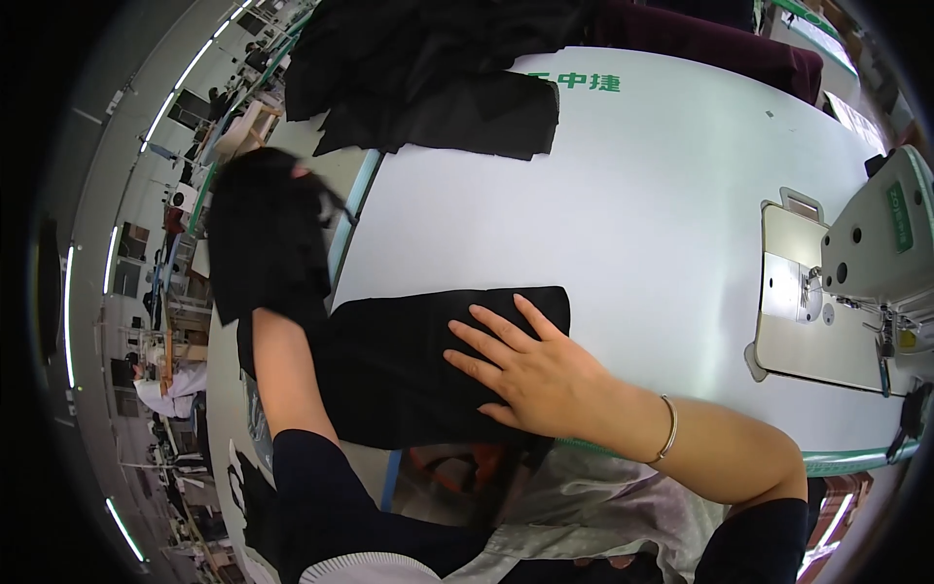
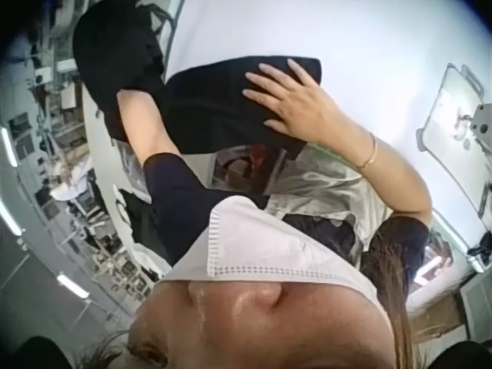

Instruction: Sewing a zipper onto a piece of black fabric using an industrial sewing machine.

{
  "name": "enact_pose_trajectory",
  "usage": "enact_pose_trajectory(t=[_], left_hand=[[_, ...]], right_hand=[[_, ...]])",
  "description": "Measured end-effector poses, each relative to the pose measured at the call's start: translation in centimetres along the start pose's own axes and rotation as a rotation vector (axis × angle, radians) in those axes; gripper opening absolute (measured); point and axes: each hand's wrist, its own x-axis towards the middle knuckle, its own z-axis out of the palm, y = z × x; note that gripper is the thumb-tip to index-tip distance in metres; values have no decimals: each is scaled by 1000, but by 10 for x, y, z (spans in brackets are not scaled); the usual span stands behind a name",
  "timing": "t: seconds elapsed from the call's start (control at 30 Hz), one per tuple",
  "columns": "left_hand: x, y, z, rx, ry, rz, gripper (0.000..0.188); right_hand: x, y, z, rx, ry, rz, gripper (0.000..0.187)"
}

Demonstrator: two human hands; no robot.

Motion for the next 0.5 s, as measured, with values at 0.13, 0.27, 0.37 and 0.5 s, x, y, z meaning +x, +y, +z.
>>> enact_pose_trajectory(t=[0.13, 0.27, 0.37, 0.5], left_hand=[[-48, 8, 104, -458, -271, 70, 45], [-30, 25, 74, -336, -314, 34, 50], [-25, 28, 41, -365, -199, 142, 56], [-31, 113, -1, -651, -831, 90, 72]], right_hand=[[12, -11, 1, 45, 5, -59, 65], [6, -8, 1, 24, 33, -26, 65], [7, -8, 0, 15, 42, -33, 66], [3, -3, 5, -25, 44, -13, 66]])
